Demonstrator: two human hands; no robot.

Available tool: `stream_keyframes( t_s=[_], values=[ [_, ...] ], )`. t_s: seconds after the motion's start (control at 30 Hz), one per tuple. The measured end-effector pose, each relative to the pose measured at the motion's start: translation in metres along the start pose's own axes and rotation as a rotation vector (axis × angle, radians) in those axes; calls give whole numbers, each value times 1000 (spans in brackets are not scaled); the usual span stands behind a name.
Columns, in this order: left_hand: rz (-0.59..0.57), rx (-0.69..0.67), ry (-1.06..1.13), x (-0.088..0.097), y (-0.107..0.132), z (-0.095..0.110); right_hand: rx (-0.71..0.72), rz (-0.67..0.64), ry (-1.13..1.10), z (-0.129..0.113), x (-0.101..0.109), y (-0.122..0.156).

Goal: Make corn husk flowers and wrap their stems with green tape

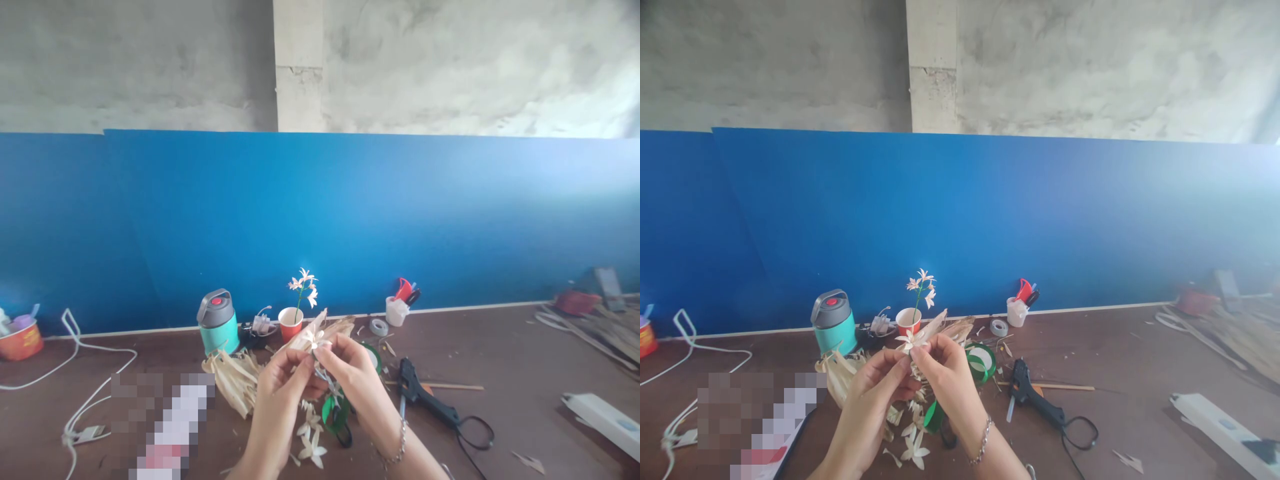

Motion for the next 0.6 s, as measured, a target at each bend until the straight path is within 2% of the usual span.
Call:
stream_keyframes(
  t_s=[0.27, 0.6],
  values=[
    [2, -9, -10, 0, 1, 0, 18, 0, 26, 0, 0, 0],
    [51, -19, -32, 0, 1, 3, 117, 29, 112, -1, -1, 0]
  ],
)
Point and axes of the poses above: each hand's wrist, its own y-axis away from the middle knuckle, its own x-axis out of the back of the hand, z = x × y, the point moved 2 cm from there along -y, towards the middle knuckle, and after that the axes turned 7 degrees about -x, right-handed, at the moved point
